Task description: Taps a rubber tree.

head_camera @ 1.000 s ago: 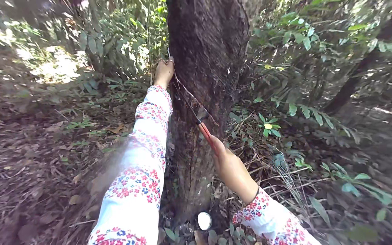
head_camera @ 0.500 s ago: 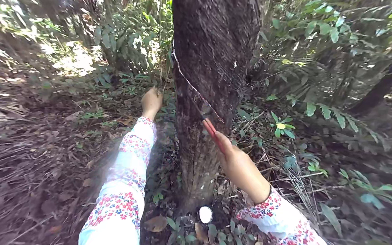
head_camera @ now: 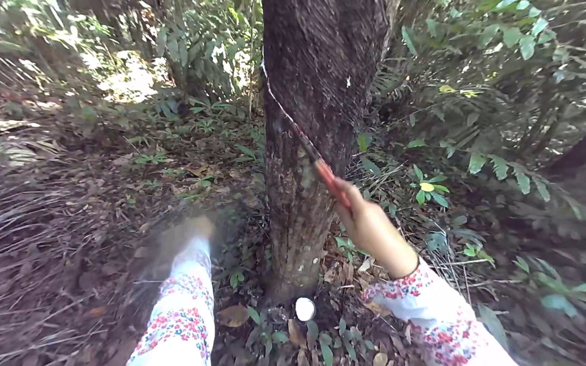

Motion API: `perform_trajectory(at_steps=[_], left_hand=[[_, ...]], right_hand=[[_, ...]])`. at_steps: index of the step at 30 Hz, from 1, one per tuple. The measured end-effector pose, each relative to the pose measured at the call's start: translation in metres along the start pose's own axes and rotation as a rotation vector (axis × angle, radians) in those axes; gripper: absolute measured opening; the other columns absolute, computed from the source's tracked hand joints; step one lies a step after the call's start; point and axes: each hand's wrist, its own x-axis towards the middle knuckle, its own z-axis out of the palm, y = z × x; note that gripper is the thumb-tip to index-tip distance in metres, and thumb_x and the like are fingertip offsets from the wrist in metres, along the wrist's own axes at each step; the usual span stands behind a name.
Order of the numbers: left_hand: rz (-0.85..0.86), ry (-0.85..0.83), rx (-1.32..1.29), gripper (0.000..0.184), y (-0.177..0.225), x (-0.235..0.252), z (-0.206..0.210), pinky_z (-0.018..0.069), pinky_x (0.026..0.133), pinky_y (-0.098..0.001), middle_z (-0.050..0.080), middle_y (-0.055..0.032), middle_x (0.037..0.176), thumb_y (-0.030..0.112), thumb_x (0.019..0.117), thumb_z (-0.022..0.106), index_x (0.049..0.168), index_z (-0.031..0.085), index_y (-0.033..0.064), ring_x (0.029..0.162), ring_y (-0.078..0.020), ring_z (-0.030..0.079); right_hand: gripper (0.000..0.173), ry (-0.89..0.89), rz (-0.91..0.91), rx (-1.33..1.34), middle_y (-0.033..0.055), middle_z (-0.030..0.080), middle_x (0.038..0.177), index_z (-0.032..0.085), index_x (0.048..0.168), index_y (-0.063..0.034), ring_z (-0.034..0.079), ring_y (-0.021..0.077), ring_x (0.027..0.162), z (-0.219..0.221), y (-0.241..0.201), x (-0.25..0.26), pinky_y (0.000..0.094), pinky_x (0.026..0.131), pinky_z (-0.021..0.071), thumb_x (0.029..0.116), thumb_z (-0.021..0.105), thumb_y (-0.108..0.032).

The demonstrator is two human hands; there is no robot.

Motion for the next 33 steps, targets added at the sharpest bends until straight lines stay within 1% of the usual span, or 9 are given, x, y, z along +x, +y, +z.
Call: perform_trajectory(at_steps=[2, 6, 9, 12, 14, 17, 22, 27, 33], left_hand=[[0.025, -0.066, -0.025, 0.079, -0.011, 0.004, 0.031, 0.0320, 0.118, -0.0643, 0.048, -0.0346, 0.149, 0.050, 0.0957, 0.063, 0.148, 0.047, -0.0074, 0.144, -0.0481, 0.042], [0.207, 0.001, -0.125, 0.051, 0.040, 0.002, 0.001, 0.0429, 0.108, -0.0648, 0.060, -0.0301, 0.136, 0.037, 0.1067, 0.049, 0.135, 0.061, -0.0042, 0.131, -0.0467, 0.057], [0.532, 0.320, -0.350, 0.037, 0.090, -0.005, -0.040, 0.0460, 0.102, -0.0679, 0.068, -0.0322, 0.118, 0.023, 0.1072, 0.052, 0.124, 0.066, -0.0072, 0.116, -0.0498, 0.064], [1.031, 0.821, -0.615, 0.031, 0.143, -0.035, -0.085, 0.0454, 0.108, -0.0586, 0.072, -0.0272, 0.115, 0.014, 0.1012, 0.056, 0.116, 0.069, -0.0106, 0.115, -0.0425, 0.068], [1.341, 1.039, -0.748, 0.035, 0.180, -0.057, -0.117, 0.0428, 0.111, -0.0538, 0.074, -0.0245, 0.114, 0.019, 0.1006, 0.053, 0.110, 0.071, -0.0099, 0.116, -0.0381, 0.068], [1.658, 1.135, -0.680, 0.052, 0.225, -0.077, -0.145, 0.0402, 0.113, -0.0515, 0.076, -0.0213, 0.110, 0.036, 0.1023, 0.043, 0.102, 0.074, -0.0056, 0.115, -0.0354, 0.069], [1.763, 1.304, -0.638, 0.074, 0.260, -0.078, -0.157, 0.0486, 0.094, -0.0465, 0.069, -0.0160, 0.066, 0.053, 0.1026, 0.027, 0.067, 0.066, 0.0006, 0.071, -0.0285, 0.070], [1.789, 1.279, -0.666, 0.075, 0.269, -0.057, -0.177, 0.0494, 0.092, -0.0446, 0.070, -0.0162, 0.069, 0.055, 0.1031, 0.027, 0.070, 0.067, 0.0005, 0.073, -0.0270, 0.071], [1.767, 1.247, -0.756, 0.074, 0.271, -0.047, -0.176, 0.0505, 0.090, -0.0445, 0.068, -0.0160, 0.066, 0.053, 0.1030, 0.028, 0.068, 0.066, 0.0002, 0.069, -0.0258, 0.070]], right_hand=[[0.056, 0.042, 0.010, -0.037, 0.0225, 0.070, 0.094, 0.037, 0.158, -0.0158, 0.069, 0.0410, 0.076, -0.012, -0.017, 0.030, 0.0606, 0.070, 0.0550, 0.1043, 0.053, -0.012], [0.058, 0.020, 0.101, -0.097, 0.0259, 0.069, 0.112, 0.029, 0.162, -0.0251, 0.070, 0.0456, 0.094, -0.011, -0.048, 0.092, 0.0637, 0.080, 0.0545, 0.1076, 0.048, -0.016], [0.059, -0.014, 0.126, -0.120, 0.0263, 0.068, 0.107, 0.024, 0.163, -0.0233, 0.070, 0.0462, 0.092, -0.003, -0.063, 0.106, 0.0630, 0.077, 0.0546, 0.1083, 0.045, -0.014], [0.060, -0.077, 0.164, -0.161, 0.0253, 0.069, 0.101, 0.020, 0.163, -0.0230, 0.070, 0.0462, 0.089, -0.005, -0.073, 0.098, 0.0627, 0.076, 0.0546, 0.1088, 0.044, -0.014], [0.059, -0.089, 0.153, -0.177, 0.0234, 0.069, 0.094, 0.021, 0.162, -0.0208, 0.070, 0.0446, 0.085, -0.010, -0.074, 0.094, 0.0618, 0.074, 0.0545, 0.1085, 0.043, -0.014], [0.057, -0.073, 0.124, -0.175, 0.0232, 0.069, 0.092, 0.025, 0.160, -0.0181, 0.070, 0.0446, 0.083, -0.014, -0.068, 0.090, 0.0624, 0.073, 0.0544, 0.1077, 0.046, -0.013], [0.057, -0.013, 0.090, -0.164, 0.0219, 0.069, 0.088, 0.028, 0.159, -0.0149, 0.070, 0.0431, 0.076, -0.009, -0.059, 0.081, 0.0611, 0.069, 0.0548, 0.1065, 0.049, -0.012], [0.058, 0.007, 0.167, -0.123, 0.0237, 0.069, 0.106, 0.023, 0.162, -0.0181, 0.071, 0.0441, 0.092, 0.014, -0.073, 0.107, 0.0625, 0.078, 0.0554, 0.1078, 0.043, -0.011], [0.063, -0.043, 0.195, -0.135, 0.0239, 0.069, 0.104, 0.017, 0.164, -0.0179, 0.070, 0.0436, 0.092, 0.022, -0.079, 0.117, 0.0615, 0.080, 0.0551, 0.1078, 0.043, -0.010]])
